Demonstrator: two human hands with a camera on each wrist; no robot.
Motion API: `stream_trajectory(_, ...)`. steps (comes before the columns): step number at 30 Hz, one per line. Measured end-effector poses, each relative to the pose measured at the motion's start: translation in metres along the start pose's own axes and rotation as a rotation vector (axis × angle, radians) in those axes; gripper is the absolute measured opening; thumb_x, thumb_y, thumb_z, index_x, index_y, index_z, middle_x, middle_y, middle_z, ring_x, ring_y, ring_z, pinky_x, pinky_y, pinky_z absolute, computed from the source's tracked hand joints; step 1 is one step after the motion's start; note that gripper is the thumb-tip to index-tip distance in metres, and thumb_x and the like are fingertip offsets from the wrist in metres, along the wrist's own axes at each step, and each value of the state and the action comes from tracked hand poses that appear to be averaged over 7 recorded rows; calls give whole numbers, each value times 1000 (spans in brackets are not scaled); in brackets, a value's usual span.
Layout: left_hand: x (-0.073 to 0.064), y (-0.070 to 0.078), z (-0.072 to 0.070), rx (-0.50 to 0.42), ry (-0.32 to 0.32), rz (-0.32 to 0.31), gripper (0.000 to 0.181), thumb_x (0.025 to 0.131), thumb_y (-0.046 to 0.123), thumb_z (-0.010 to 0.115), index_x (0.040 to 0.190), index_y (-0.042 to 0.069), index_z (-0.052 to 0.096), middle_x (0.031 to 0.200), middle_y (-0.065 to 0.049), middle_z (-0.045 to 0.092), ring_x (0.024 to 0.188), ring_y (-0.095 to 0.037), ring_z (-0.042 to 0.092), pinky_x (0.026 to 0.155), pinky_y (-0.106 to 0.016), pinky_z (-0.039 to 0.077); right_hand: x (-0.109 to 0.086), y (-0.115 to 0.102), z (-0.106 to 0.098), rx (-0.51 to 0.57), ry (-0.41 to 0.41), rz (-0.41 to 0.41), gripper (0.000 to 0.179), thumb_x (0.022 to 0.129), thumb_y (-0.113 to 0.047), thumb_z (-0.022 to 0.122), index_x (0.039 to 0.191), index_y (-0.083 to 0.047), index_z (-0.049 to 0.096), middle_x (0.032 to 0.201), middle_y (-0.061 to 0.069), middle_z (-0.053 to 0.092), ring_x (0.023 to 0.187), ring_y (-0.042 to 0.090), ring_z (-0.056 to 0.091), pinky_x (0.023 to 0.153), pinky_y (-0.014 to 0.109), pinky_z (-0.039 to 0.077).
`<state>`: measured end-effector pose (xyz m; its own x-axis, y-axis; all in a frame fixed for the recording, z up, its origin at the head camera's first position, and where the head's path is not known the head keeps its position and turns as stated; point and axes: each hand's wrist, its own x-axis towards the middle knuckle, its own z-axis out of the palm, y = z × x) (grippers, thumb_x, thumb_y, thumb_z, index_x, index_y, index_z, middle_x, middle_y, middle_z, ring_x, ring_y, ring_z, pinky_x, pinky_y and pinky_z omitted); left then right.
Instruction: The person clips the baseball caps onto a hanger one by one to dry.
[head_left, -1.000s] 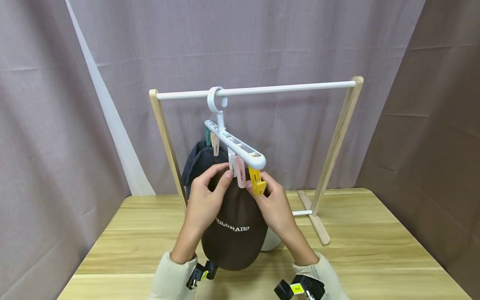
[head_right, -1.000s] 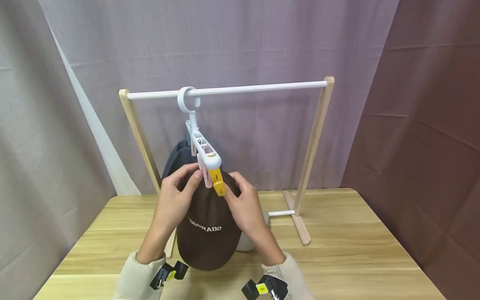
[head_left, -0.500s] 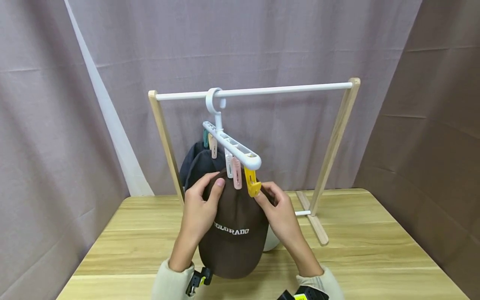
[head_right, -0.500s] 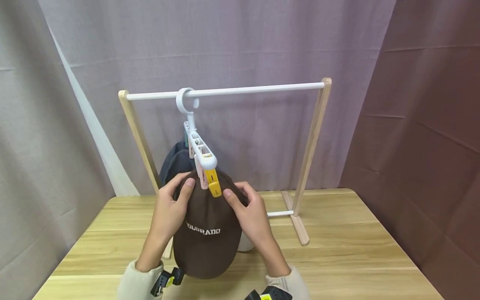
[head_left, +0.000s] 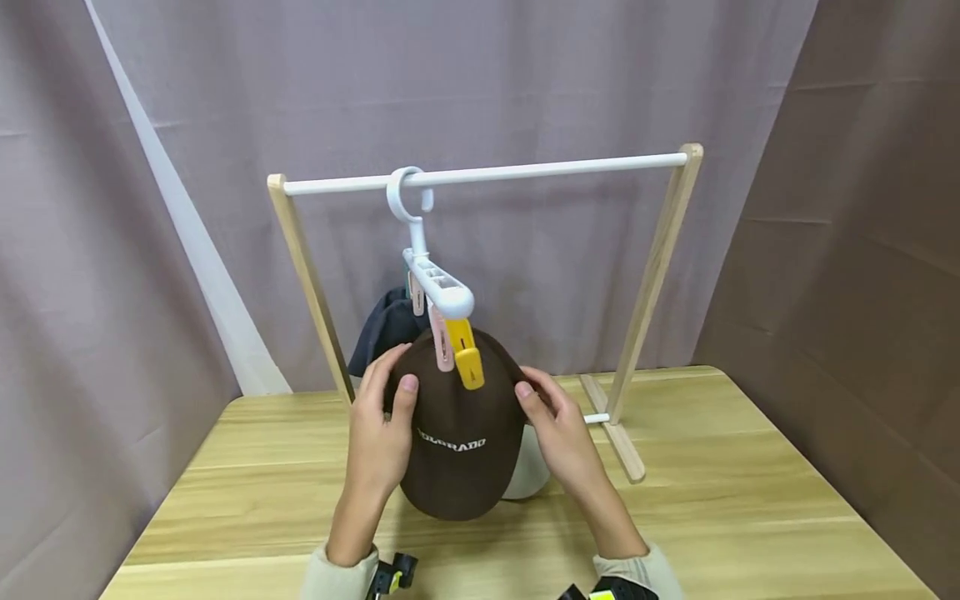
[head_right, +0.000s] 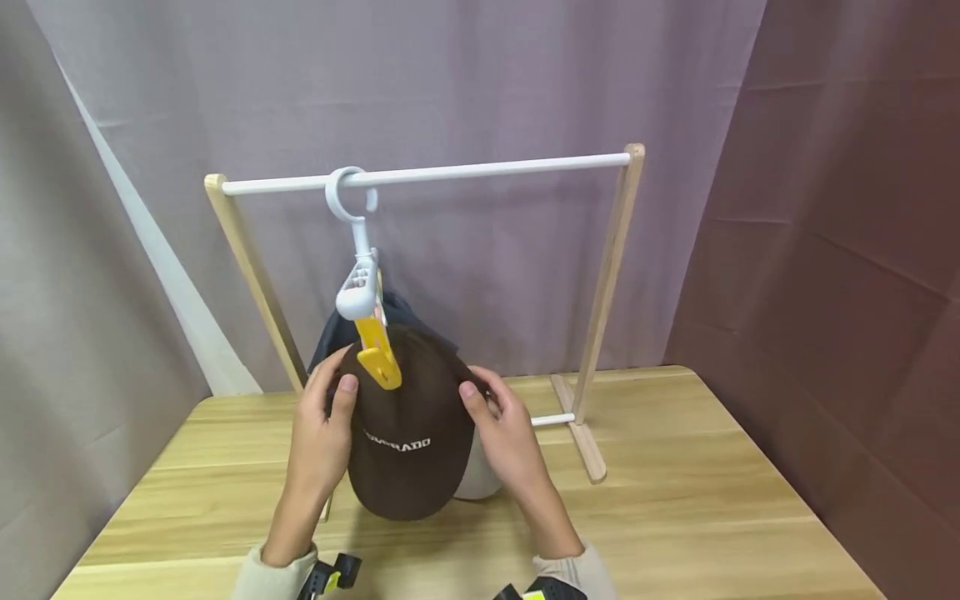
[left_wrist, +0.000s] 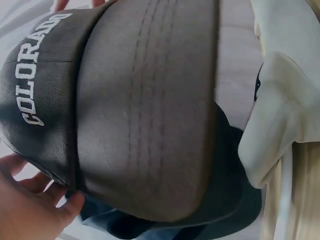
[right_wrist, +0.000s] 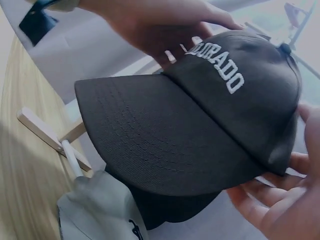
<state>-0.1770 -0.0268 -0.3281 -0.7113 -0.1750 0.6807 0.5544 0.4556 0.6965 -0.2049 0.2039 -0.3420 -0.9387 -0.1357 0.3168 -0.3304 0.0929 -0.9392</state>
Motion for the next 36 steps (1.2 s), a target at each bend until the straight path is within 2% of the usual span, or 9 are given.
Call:
stream_trajectory(5,-3,0,-1,12,12,-12,49,109,33,57,155,20,54,157,-1,51,148,-23,45,120,-53,35,0,-4,-6,-2,-32,35,48,113,-29,53,155,-6,49,146,19,61,130,31,61,99,31,55)
stream_trajectory(11,-6,11,-5,21,47,-29,50,108,32,59,156,18,53,159,-3,50,149,-23,43,121,-55,33,1,-3,-9,33,-27,50,45,113,-20,52,154,-2,47,142,24,62,123,32,65,95,33,59)
stream_trajectory(15,-9,17,-6,13,90,-25,50,106,28,63,154,16,55,157,-3,51,147,-19,45,120,-51,36,1,-4,-11,-21,-52,38,47,112,-21,54,154,-2,46,144,25,61,123,35,66,93,33,59)
stream_trajectory(20,-13,27,-6,0,185,58,45,103,20,67,147,14,60,148,-4,57,139,-19,51,114,-40,41,1,-8,-16,-141,-66,55,49,112,-29,56,152,-3,48,142,23,62,121,36,68,93,38,59)
stream_trajectory(24,-16,35,-7,-24,246,175,32,100,10,68,132,9,69,123,-6,67,117,-20,61,100,-31,44,-1,-11,-22,-207,-53,82,44,111,-26,57,148,-3,54,134,21,66,116,32,69,89,35,58)
stream_trajectory(26,-16,39,-6,-47,234,229,24,99,5,69,123,7,73,109,-6,70,102,-20,63,92,-29,46,-2,-13,-25,-248,-37,88,41,111,-26,58,144,-3,57,130,19,67,113,31,70,87,32,58)
stream_trajectory(29,-18,45,-2,-75,173,277,15,98,0,69,109,7,76,94,-4,71,87,-17,63,82,-24,49,-4,-16,-30,-312,-13,90,38,110,-27,58,140,-3,61,126,16,70,111,28,71,86,34,58)
stream_trajectory(33,-24,54,3,-107,68,269,11,99,1,69,101,8,76,86,-4,73,76,-12,66,72,-20,54,-6,-18,-36,-400,-7,99,39,110,-30,58,138,-4,63,127,14,70,111,29,71,91,42,57)
stream_trajectory(36,-29,61,7,-137,-23,224,8,101,4,69,98,9,75,80,0,71,67,-8,66,62,-21,56,-8,-18,-39,-446,-4,111,40,110,-32,59,138,-3,63,128,15,70,113,31,70,95,49,56)
